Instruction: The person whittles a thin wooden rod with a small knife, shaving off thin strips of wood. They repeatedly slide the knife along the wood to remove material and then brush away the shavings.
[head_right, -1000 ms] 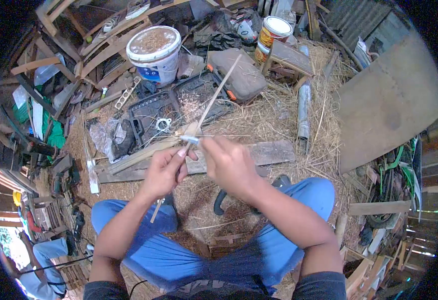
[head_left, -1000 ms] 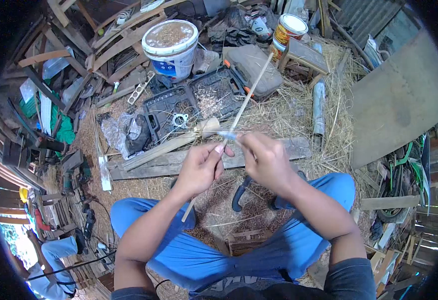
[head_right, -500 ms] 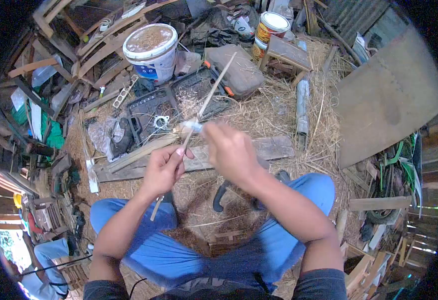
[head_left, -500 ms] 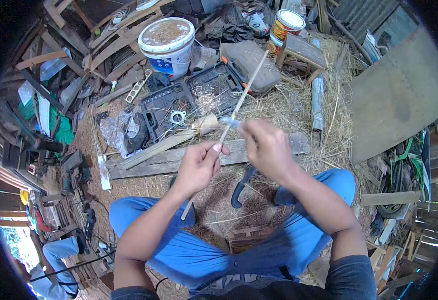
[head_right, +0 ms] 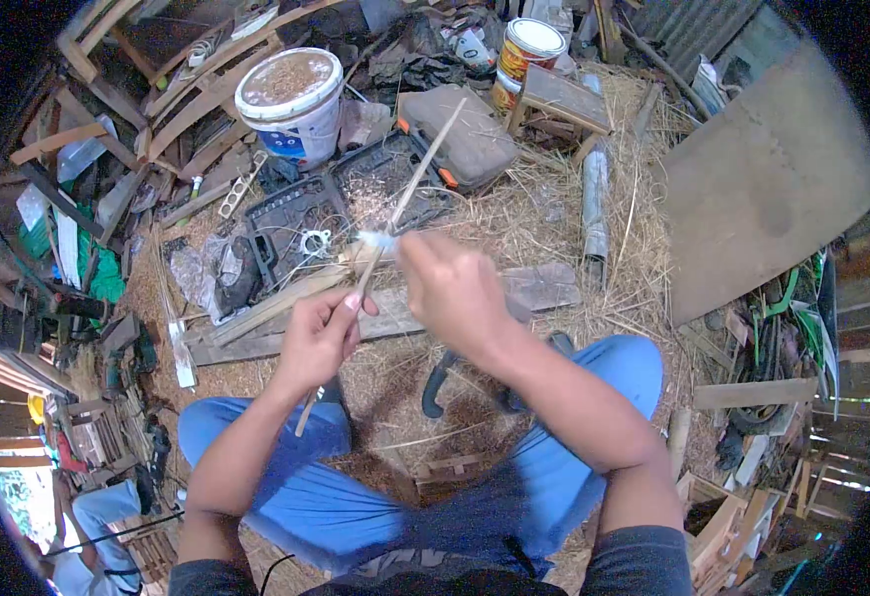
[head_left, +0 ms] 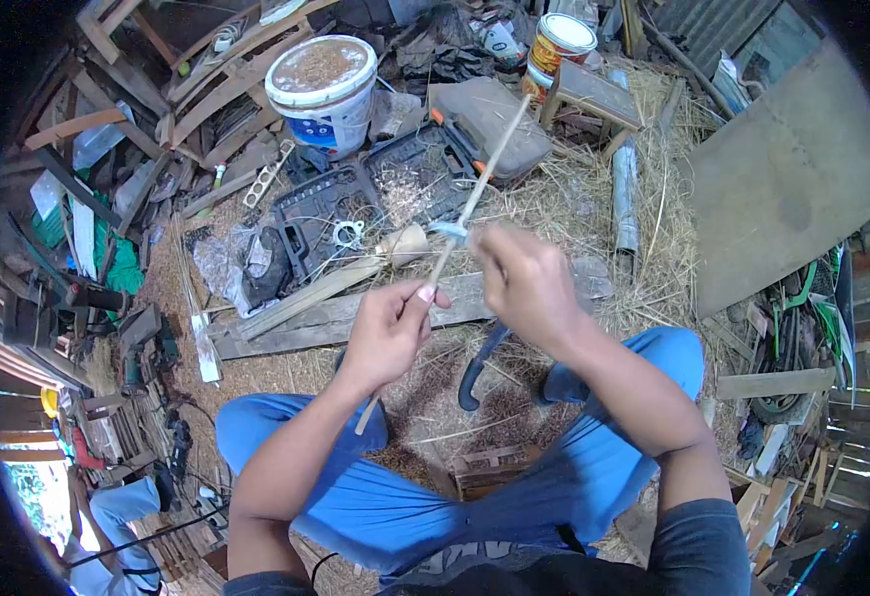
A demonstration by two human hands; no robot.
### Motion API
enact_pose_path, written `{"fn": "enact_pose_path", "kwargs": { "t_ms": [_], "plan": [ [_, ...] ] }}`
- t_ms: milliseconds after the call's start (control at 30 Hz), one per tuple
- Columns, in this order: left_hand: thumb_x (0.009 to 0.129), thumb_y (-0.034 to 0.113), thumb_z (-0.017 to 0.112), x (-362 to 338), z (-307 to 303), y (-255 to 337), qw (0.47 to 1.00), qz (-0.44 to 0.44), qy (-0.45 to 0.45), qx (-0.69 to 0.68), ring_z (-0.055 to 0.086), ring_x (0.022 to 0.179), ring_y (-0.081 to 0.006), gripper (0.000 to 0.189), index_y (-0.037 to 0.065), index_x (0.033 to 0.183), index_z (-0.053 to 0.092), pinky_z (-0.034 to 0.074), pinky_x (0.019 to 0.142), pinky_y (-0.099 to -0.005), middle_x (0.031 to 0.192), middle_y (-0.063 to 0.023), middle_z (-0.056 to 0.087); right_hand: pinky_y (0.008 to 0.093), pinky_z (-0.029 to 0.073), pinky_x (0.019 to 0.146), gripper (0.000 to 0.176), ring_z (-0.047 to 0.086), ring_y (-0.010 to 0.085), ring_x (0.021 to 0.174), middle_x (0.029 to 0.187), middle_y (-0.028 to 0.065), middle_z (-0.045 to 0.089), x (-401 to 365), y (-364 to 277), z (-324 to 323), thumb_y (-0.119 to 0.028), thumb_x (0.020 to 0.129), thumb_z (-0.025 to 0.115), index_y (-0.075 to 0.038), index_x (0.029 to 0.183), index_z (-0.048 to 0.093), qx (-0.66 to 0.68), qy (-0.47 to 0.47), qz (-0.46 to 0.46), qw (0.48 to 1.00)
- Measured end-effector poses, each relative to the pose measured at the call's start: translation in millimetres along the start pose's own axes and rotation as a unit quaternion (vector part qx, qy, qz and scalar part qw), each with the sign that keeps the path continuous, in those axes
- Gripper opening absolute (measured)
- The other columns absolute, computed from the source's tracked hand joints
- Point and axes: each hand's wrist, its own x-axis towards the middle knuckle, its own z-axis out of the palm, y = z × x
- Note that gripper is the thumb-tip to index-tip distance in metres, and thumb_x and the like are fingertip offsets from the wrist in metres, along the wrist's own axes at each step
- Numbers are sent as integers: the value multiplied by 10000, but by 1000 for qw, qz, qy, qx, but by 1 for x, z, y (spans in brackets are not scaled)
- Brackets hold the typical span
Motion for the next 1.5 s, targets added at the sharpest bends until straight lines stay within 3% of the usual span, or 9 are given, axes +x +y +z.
{"fn": "enact_pose_path", "kwargs": {
  "t_ms": [267, 300, 400, 700, 800, 967, 1100, 1200, 1500],
  "plan": [
    [1072, 161, 480, -4, -1, 0, 1000, 1, -17, -10, 359, 488, -28, 265, -2, 973, 663, 274, 449, -249, 555, 56, 440, 416, 510, 607, 42, 670, 356, 687, 782, 207, 649, 2, 5, -4, -2, 893, 654, 29, 920, 644, 9, 7, -20, 1000],
    [1072, 161, 480, -3, -2, 1, 1000, 0, -19, -4, 359, 488, -28, 265, -2, 973, 663, 274, 449, -249, 555, 56, 440, 491, 518, 624, 31, 654, 418, 719, 821, 208, 654, -2, 2, -2, -36, 900, 631, -13, 917, 619, 51, 15, -30, 998],
    [1074, 163, 476, -9, 1, -3, 1000, 1, -24, 9, 362, 488, -29, 267, -3, 975, 661, 274, 446, -253, 554, 54, 434, 491, 529, 634, 47, 665, 404, 715, 802, 190, 657, 23, 36, -13, -37, 875, 652, -28, 912, 626, 0, 58, 56, 997],
    [1075, 213, 488, -6, 0, -10, 1000, 8, -17, 13, 348, 467, -29, 290, 6, 968, 660, 257, 445, -233, 544, 61, 424, 469, 540, 653, 54, 676, 396, 743, 785, 191, 657, 25, 42, -17, -41, 865, 672, -28, 903, 635, -6, 89, 68, 994],
    [1076, 221, 489, -8, 0, -6, 999, 15, -19, 30, 350, 471, -27, 299, 6, 961, 662, 254, 445, -234, 544, 62, 421, 468, 538, 646, 42, 668, 418, 744, 777, 207, 658, 9, 22, -10, -40, 894, 643, -5, 916, 635, 5, 83, -27, 996],
    [1071, 208, 500, -12, 3, -12, 997, 33, -33, 55, 342, 474, -27, 280, 5, 971, 664, 248, 443, -237, 551, 66, 415, 474, 534, 656, 53, 672, 419, 771, 806, 225, 672, 40, 71, -42, -46, 867, 671, -12, 841, 641, -45, 138, 117, 982],
    [1065, 192, 508, -9, 1, -8, 998, 30, -28, 58, 344, 485, -26, 265, 3, 973, 669, 248, 450, -239, 560, 70, 414, 498, 518, 664, 88, 665, 446, 750, 788, 264, 664, 14, 42, -25, -45, 897, 636, 32, 853, 630, 22, 119, -11, 993],
    [1061, 192, 517, -15, 5, -14, 997, 32, -20, 70, 350, 491, -24, 267, 2, 961, 677, 250, 453, -240, 564, 70, 422, 502, 514, 676, 74, 671, 442, 783, 826, 262, 671, 39, 78, -52, -36, 894, 631, 23, 849, 630, -40, 134, 148, 979],
    [1039, 221, 578, -4, 3, -13, 996, 35, 5, 84, 370, 500, -20, 260, 0, 982, 703, 262, 460, -234, 571, 77, 445, 478, 526, 639, 51, 674, 406, 757, 813, 228, 657, -13, 9, -7, -51, 909, 636, -2, 900, 624, 32, 14, -14, 999]
  ]
}}
